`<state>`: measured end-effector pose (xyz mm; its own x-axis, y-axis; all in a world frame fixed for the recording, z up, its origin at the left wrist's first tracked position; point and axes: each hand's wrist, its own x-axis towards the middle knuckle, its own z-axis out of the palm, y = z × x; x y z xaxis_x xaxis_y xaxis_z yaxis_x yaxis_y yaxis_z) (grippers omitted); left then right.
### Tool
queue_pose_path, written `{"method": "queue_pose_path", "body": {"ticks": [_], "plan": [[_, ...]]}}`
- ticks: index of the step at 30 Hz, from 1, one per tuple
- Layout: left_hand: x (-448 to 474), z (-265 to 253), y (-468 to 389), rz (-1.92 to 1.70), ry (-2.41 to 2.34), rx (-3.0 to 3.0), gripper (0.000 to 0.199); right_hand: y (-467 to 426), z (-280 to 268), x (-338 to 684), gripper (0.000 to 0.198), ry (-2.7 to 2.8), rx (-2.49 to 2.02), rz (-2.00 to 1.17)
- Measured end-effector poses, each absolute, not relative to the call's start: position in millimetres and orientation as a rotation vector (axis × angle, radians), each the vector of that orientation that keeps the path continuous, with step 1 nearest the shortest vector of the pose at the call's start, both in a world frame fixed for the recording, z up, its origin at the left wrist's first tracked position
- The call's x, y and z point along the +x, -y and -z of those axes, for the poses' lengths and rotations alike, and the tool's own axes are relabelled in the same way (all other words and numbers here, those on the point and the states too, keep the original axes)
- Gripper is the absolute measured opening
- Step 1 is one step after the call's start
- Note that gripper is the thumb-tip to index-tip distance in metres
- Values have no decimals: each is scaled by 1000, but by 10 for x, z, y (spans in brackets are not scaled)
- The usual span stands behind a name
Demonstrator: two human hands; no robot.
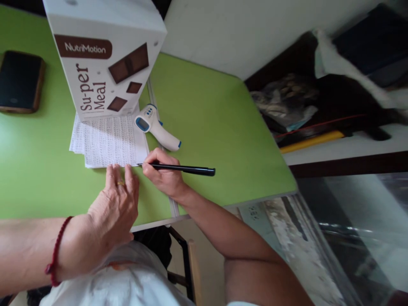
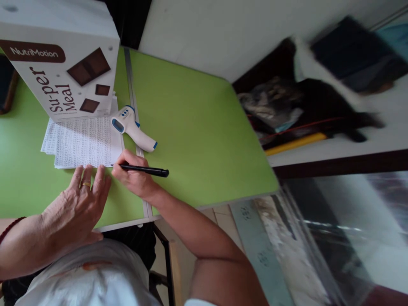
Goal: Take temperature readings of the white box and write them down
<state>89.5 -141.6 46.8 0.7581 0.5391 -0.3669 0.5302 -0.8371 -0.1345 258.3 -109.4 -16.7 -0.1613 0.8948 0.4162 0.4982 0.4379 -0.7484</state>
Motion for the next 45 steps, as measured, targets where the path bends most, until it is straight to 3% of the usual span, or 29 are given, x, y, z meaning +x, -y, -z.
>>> {"method": "queue_pose_path", "body": {"ticks": [9, 18, 25, 36, 42, 45], "plan": [[861, -393, 1443, -448, 938, -2935, 114, 1085, 173, 2595, 20, 1802, -1202, -585], [903, -487, 1421, -635, 929, -2932, 113, 1086, 191, 2593, 18, 1795, -1202, -584], [885, -437, 1440, -507, 951, -2928, 113, 1087, 192, 2593, 18, 1798, -1202, -585], [892, -464, 1430, -623, 873, -2884, 111, 1080, 193, 2582, 17, 1736, -1166, -575], [884, -450, 1444, -645, 898, -2911, 113, 1084, 104, 2640, 5, 1601, -1222, -303], [883, -442, 1437, -622, 937, -2941, 119, 1046, 80, 2700, 8, 1692, -1233, -71]]}}
